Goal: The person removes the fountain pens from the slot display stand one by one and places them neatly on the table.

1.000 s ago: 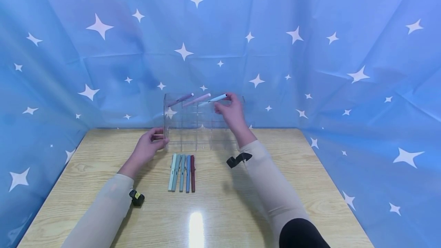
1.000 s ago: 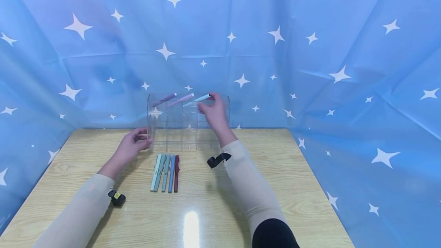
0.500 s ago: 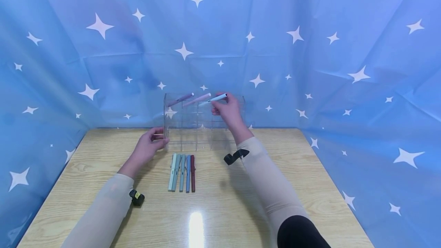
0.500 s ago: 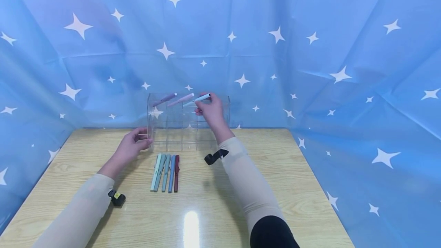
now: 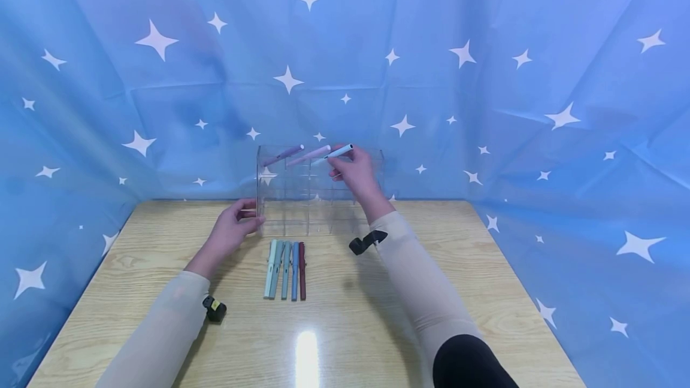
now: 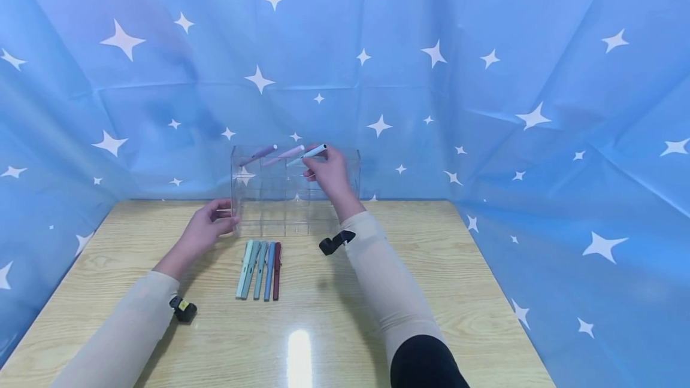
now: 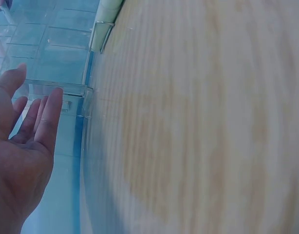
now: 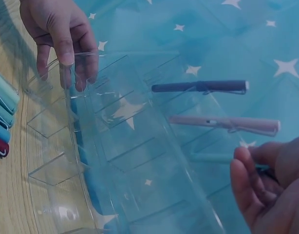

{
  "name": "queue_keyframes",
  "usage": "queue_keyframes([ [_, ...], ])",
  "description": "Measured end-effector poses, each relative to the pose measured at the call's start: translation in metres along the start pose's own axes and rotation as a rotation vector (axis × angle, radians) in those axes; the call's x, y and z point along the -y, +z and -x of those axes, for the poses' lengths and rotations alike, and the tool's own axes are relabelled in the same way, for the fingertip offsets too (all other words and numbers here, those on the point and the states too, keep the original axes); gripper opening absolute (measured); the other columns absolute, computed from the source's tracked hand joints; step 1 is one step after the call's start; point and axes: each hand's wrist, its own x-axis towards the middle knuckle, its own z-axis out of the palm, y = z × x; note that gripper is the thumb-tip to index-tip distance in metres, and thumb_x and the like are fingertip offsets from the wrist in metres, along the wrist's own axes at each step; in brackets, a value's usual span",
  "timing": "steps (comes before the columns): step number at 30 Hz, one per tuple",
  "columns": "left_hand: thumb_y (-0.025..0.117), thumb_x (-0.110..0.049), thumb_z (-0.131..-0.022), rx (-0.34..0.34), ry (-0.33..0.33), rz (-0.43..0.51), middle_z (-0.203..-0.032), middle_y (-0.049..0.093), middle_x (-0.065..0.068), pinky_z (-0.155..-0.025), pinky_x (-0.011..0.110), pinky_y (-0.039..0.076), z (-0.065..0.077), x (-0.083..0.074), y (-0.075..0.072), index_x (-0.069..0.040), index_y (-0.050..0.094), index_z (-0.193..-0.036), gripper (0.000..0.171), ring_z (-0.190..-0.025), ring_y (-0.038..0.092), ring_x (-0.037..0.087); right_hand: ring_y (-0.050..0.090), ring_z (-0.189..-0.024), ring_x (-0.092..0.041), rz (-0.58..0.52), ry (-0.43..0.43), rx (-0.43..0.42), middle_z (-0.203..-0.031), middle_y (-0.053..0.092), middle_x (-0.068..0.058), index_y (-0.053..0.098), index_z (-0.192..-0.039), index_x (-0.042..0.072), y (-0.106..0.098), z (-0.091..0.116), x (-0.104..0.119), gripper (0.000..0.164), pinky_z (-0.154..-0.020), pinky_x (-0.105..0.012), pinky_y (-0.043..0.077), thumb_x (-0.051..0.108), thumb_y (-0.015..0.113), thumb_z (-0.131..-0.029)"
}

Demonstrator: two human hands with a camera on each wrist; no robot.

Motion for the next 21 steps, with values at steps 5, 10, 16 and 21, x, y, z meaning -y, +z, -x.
queue_keyframes([
  [5, 0.074, -0.016, -0.109, -0.001, 0.000, 0.002, -0.152, 0.055, 0.030, -0.105, 0.045, 0.063, 0.0001, 0.0005, 0.0000, 0.000, 0.046, -0.163, 0.062, -0.141, 0.056, 0.044, 0.075, -0.072, -0.019, 0.032, -0.011, -0.017, -0.127, 0.073, -0.012, 0.075, -0.127, 0.009, 0.0018, -0.0012, -0.0014, 0.022, -0.065, -0.031, 0.067, 0.014, 0.078, -0.106],
  [10, 0.074, -0.017, -0.110, 0.003, -0.001, 0.002, -0.152, 0.056, 0.030, -0.103, 0.043, 0.064, -0.0006, 0.0009, 0.0000, 0.000, 0.047, -0.162, 0.062, -0.141, 0.057, 0.044, 0.075, -0.069, -0.017, 0.039, -0.009, -0.044, -0.124, 0.074, -0.011, 0.077, -0.123, 0.009, 0.0046, -0.0022, -0.0013, 0.019, -0.061, -0.030, 0.066, 0.015, 0.079, -0.105],
  [16, 0.073, -0.018, -0.110, 0.000, -0.008, -0.001, -0.152, 0.056, 0.030, -0.101, 0.040, 0.064, -0.0010, -0.0002, 0.0014, 0.000, 0.047, -0.162, 0.061, -0.140, 0.057, 0.043, 0.074, -0.066, -0.016, 0.025, -0.012, -0.055, -0.121, 0.074, -0.013, 0.077, -0.122, 0.007, 0.0067, -0.0019, 0.0003, 0.018, -0.064, -0.033, 0.068, 0.012, 0.079, -0.105],
  [21, 0.073, -0.017, -0.110, -0.003, -0.012, -0.001, -0.152, 0.056, 0.030, -0.101, 0.038, 0.065, -0.0019, 0.0007, 0.0017, 0.000, 0.047, -0.162, 0.060, -0.141, 0.056, 0.044, 0.072, -0.066, -0.014, -0.007, -0.031, -0.068, -0.124, 0.074, -0.014, 0.076, -0.125, 0.004, 0.0081, -0.0012, 0.0000, 0.020, -0.062, -0.028, 0.066, 0.010, 0.077, -0.106],
])
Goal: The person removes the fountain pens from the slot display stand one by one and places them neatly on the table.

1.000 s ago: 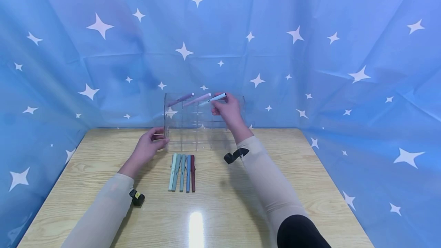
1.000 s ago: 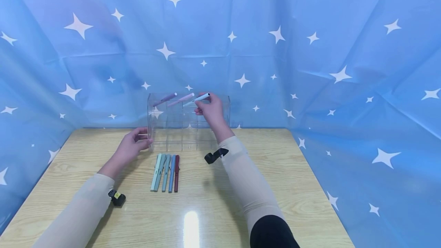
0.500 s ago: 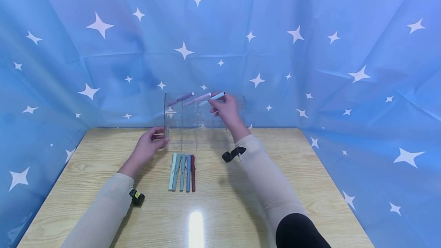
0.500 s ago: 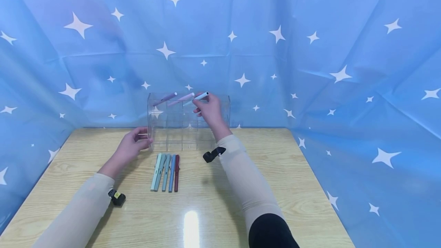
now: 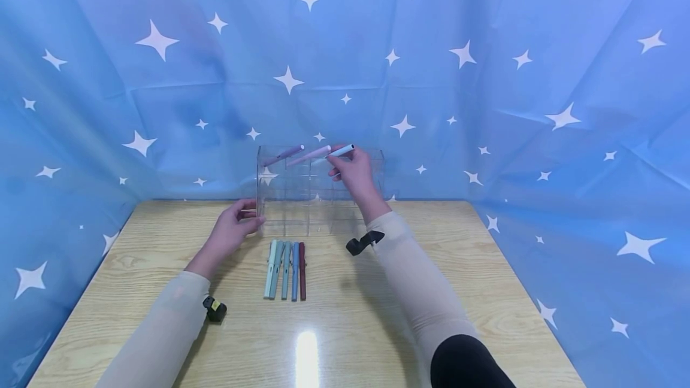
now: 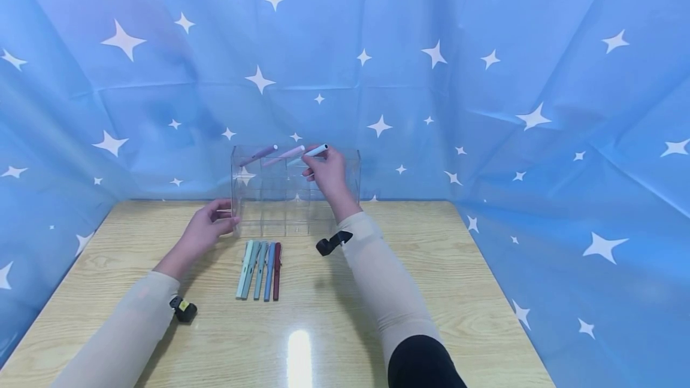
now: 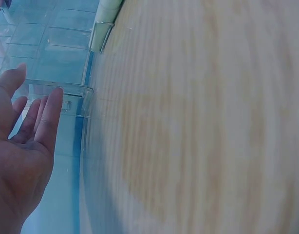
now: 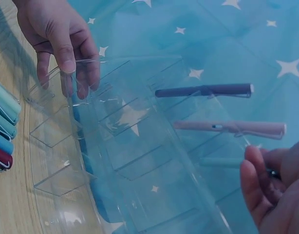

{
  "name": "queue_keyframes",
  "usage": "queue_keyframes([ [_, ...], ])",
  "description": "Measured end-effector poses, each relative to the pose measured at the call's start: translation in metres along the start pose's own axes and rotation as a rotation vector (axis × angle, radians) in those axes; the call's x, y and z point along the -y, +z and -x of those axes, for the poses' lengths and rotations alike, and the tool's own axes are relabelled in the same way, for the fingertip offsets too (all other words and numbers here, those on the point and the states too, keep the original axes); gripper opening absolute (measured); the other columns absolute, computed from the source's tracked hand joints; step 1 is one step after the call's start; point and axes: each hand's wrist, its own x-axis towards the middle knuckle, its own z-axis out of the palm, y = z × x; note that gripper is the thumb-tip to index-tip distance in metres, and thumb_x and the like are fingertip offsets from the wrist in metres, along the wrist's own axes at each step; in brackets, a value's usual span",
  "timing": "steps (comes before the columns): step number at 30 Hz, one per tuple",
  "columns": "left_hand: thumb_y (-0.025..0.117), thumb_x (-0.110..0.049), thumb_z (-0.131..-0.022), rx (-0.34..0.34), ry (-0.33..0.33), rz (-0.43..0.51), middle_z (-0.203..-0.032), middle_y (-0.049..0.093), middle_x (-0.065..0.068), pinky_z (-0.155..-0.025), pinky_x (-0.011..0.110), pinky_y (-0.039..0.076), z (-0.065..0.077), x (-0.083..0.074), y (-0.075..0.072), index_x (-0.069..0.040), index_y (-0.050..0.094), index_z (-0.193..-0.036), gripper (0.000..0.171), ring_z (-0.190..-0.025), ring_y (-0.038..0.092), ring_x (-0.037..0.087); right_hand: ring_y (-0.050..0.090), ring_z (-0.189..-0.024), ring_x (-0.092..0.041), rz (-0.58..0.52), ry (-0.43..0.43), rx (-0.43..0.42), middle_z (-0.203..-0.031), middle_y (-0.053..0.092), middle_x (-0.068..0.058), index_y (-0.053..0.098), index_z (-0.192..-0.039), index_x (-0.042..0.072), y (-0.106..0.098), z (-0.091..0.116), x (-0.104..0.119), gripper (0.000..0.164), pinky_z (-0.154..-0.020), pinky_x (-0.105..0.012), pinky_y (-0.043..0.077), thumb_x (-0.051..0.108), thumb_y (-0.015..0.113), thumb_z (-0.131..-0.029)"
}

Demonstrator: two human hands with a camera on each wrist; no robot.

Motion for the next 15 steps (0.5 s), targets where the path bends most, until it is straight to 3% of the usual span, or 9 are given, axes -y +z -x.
queue_keyframes([
  [9, 0.072, -0.014, -0.110, 0.000, 0.013, 0.000, -0.151, 0.056, 0.031, -0.101, 0.041, 0.065, -0.0005, 0.0004, -0.0006, 0.002, 0.046, -0.162, 0.060, -0.141, 0.057, 0.045, 0.071, -0.066, -0.013, -0.096, -0.059, -0.051, -0.118, 0.077, -0.015, 0.072, -0.123, 0.003, -0.0022, 0.0027, -0.0032, 0.017, -0.062, -0.027, 0.065, 0.009, 0.075, -0.108],
  [15, 0.072, -0.013, -0.110, 0.002, 0.011, 0.003, -0.151, 0.056, 0.031, -0.103, 0.043, 0.064, 0.0004, 0.0012, -0.0007, 0.001, 0.046, -0.162, 0.060, -0.141, 0.057, 0.045, 0.077, -0.078, -0.022, -0.125, -0.090, -0.090, -0.118, 0.078, -0.019, 0.073, -0.121, 0.007, -0.0068, 0.0057, -0.0015, 0.016, -0.067, -0.029, 0.066, 0.014, 0.077, -0.107],
])
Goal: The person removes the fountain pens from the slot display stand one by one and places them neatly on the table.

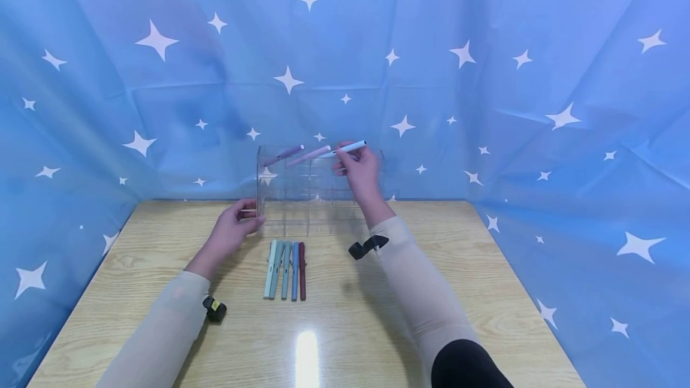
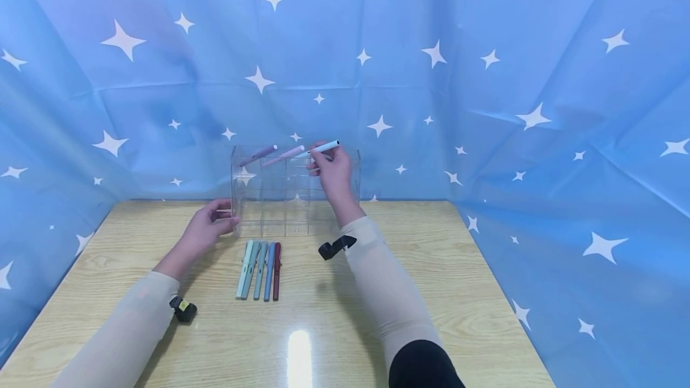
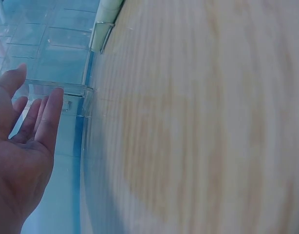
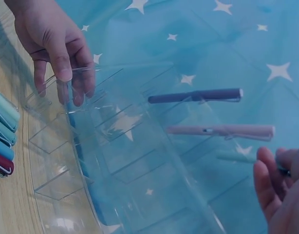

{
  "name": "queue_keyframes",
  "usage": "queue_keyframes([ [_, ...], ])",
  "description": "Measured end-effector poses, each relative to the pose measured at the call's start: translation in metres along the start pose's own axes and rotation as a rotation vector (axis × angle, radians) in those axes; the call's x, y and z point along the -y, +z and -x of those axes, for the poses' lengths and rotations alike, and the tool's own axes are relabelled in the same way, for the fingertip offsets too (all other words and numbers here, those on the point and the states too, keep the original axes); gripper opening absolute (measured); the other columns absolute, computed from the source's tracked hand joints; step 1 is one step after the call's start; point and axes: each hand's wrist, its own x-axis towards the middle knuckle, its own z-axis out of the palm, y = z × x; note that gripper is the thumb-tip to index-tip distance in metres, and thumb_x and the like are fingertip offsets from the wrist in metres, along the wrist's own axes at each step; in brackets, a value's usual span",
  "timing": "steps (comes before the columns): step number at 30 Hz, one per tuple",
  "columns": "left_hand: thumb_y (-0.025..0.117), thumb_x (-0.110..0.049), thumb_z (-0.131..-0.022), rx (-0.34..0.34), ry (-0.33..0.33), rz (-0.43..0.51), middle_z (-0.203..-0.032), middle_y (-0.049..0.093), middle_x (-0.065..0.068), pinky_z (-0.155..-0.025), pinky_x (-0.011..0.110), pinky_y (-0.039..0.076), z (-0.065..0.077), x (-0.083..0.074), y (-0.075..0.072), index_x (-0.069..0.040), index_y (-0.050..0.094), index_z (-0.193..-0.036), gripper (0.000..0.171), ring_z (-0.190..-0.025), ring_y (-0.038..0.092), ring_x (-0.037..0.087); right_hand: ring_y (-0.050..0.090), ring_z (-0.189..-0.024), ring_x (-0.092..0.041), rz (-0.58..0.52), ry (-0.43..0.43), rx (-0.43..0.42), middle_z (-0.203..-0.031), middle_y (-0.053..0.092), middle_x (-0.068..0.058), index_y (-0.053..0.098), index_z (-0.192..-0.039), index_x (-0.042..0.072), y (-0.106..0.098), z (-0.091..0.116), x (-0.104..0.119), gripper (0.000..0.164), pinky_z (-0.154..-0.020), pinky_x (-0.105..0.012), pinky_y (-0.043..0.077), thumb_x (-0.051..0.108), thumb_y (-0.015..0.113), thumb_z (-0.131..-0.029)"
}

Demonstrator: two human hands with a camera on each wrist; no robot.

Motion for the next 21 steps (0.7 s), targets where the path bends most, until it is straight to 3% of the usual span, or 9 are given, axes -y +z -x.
queue_keyframes([
  [5, 0.072, -0.013, -0.110, 0.004, -0.002, 0.004, -0.151, 0.056, 0.030, -0.104, 0.045, 0.063, 0.001, 0.000, 0.000, 0.001, 0.046, -0.163, 0.060, -0.140, 0.057, 0.045, 0.077, -0.099, -0.031, -0.004, -0.039, -0.068, -0.116, 0.079, -0.014, 0.075, -0.123, 0.006, -0.006, 0.002, 0.003, 0.020, -0.080, -0.037, 0.067, 0.017, 0.078, -0.106],
  [11, 0.071, -0.013, -0.110, 0.000, -0.001, -0.004, -0.151, 0.056, 0.030, -0.104, 0.046, 0.064, 0.000, 0.000, 0.000, 0.000, 0.047, -0.162, 0.059, -0.141, 0.056, 0.045, 0.075, -0.112, -0.023, -0.053, -0.062, -0.113, -0.118, 0.081, -0.013, 0.075, -0.122, 0.003, -0.012, 0.004, 0.006, 0.021, -0.097, -0.036, 0.065, 0.010, 0.080, -0.104],
  [21, 0.072, -0.013, -0.110, 0.001, 0.000, 0.005, -0.153, 0.054, 0.032, -0.103, 0.044, 0.064, -0.001, 0.001, 0.000, 0.002, 0.045, -0.162, 0.060, -0.142, 0.056, 0.045, 0.075, -0.113, -0.021, -0.175, -0.050, -0.117, -0.124, 0.078, -0.018, 0.072, -0.120, 0.005, -0.022, 0.015, 0.010, 0.017, -0.096, -0.034, 0.065, 0.003, 0.077, -0.104],
])
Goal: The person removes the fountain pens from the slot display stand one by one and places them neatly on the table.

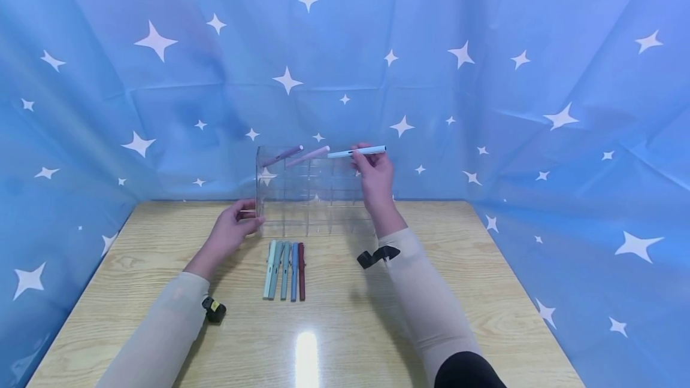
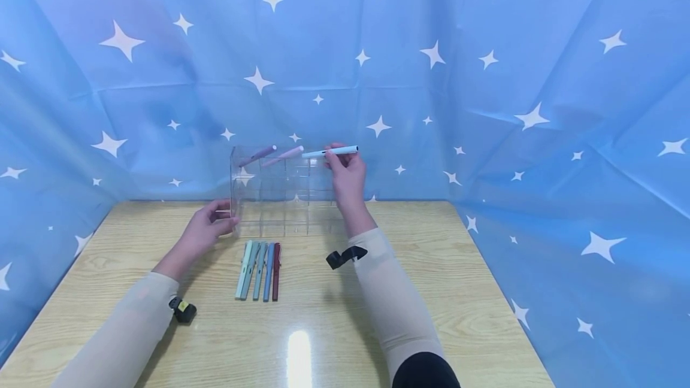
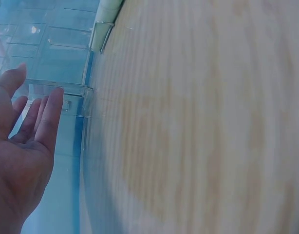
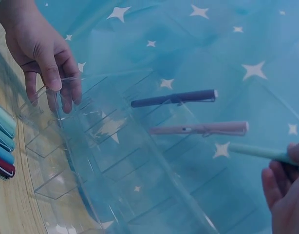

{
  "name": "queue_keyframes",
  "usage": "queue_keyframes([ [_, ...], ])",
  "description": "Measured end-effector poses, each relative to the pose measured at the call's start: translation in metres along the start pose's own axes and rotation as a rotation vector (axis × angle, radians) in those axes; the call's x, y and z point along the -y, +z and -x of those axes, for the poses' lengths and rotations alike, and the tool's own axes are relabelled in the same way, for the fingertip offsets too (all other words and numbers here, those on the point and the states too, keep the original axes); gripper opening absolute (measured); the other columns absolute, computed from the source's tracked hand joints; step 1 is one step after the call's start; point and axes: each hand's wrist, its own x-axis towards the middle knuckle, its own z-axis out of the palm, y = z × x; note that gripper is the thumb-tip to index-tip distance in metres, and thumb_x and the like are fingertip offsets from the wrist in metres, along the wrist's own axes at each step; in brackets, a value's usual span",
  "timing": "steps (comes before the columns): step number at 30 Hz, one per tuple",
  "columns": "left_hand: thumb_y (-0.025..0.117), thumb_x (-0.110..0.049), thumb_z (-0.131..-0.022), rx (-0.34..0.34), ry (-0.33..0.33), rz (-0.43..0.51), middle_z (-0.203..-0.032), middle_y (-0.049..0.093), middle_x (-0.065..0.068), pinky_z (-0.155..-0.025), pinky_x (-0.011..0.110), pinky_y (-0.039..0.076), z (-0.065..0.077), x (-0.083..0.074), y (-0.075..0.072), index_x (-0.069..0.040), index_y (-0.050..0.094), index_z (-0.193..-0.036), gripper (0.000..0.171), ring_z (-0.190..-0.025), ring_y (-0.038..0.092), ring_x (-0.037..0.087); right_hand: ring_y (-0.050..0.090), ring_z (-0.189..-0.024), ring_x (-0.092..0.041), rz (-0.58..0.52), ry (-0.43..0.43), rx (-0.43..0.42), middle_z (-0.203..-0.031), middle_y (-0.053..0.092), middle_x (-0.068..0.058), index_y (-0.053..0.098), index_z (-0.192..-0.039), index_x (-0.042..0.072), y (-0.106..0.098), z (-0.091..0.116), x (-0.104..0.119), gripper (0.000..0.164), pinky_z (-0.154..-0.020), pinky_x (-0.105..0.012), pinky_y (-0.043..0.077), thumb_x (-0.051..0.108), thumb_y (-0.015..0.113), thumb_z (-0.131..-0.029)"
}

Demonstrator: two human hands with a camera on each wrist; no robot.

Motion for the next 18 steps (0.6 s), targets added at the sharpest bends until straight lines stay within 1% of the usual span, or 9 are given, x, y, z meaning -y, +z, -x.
queue_keyframes([
  [5, 0.072, -0.012, -0.110, 0.002, 0.003, 0.009, -0.152, 0.055, 0.032, -0.103, 0.043, 0.064, 0.000, -0.001, 0.000, 0.001, 0.046, -0.162, 0.060, -0.141, 0.056, 0.045, 0.074, -0.113, -0.022, -0.041, 0.005, 0.002, -0.121, 0.076, -0.016, 0.071, -0.119, 0.006, -0.004, 0.005, 0.003, 0.015, -0.096, -0.033, 0.065, 0.000, 0.074, -0.105],
  [7, 0.073, -0.013, -0.109, 0.003, 0.002, 0.013, -0.152, 0.055, 0.031, -0.103, 0.044, 0.064, 0.001, -0.001, 0.000, 0.001, 0.046, -0.162, 0.061, -0.141, 0.056, 0.045, 0.074, -0.112, -0.022, -0.050, 0.011, 0.011, -0.121, 0.075, -0.018, 0.070, -0.117, 0.006, -0.005, 0.008, 0.004, 0.014, -0.096, -0.034, 0.066, -0.001, 0.073, -0.105],
  [8, 0.073, -0.013, -0.109, 0.004, 0.000, 0.014, -0.152, 0.055, 0.031, -0.103, 0.044, 0.064, 0.001, -0.001, 0.000, 0.001, 0.046, -0.162, 0.061, -0.142, 0.056, 0.045, 0.074, -0.111, -0.022, -0.051, 0.016, 0.015, -0.122, 0.074, -0.020, 0.070, -0.117, 0.006, -0.006, 0.010, 0.005, 0.014, -0.096, -0.034, 0.066, -0.002, 0.073, -0.105],
  [12, 0.074, -0.014, -0.109, 0.002, -0.005, 0.011, -0.153, 0.055, 0.031, -0.104, 0.045, 0.063, 0.002, -0.002, 0.000, 0.001, 0.045, -0.163, 0.062, -0.142, 0.056, 0.045, 0.073, -0.109, -0.021, -0.049, 0.039, 0.044, -0.131, 0.067, -0.035, 0.067, -0.121, -0.001, -0.008, 0.016, 0.005, 0.017, -0.097, -0.035, 0.066, -0.002, 0.073, -0.105],
  [14, 0.074, -0.014, -0.109, 0.000, -0.006, 0.005, -0.153, 0.054, 0.031, -0.104, 0.045, 0.063, 0.002, -0.002, 0.000, 0.001, 0.045, -0.163, 0.063, -0.143, 0.056, 0.045, 0.072, -0.107, -0.020, -0.048, 0.051, 0.053, -0.133, 0.064, -0.038, 0.066, -0.123, -0.003, -0.009, 0.019, 0.004, 0.020, -0.098, -0.035, 0.065, -0.003, 0.073, -0.104],
  [15, 0.074, -0.014, -0.109, -0.001, -0.007, 0.003, -0.153, 0.054, 0.031, -0.104, 0.045, 0.063, 0.002, -0.002, 0.000, 0.002, 0.045, -0.162, 0.062, -0.143, 0.055, 0.045, 0.072, -0.106, -0.020, -0.045, 0.056, 0.058, -0.132, 0.065, -0.037, 0.065, -0.124, -0.004, -0.010, 0.020, 0.004, 0.022, -0.098, -0.035, 0.065, -0.004, 0.073, -0.104],
  [18, 0.073, -0.014, -0.109, -0.002, -0.008, -0.001, -0.154, 0.054, 0.031, -0.103, 0.042, 0.064, 0.001, -0.002, 0.000, 0.002, 0.045, -0.162, 0.062, -0.143, 0.055, 0.045, 0.070, -0.103, -0.018, -0.029, 0.080, 0.073, -0.119, 0.070, -0.022, 0.065, -0.126, -0.002, -0.011, 0.025, 0.003, 0.026, -0.098, -0.034, 0.065, -0.008, 0.072, -0.102],
])
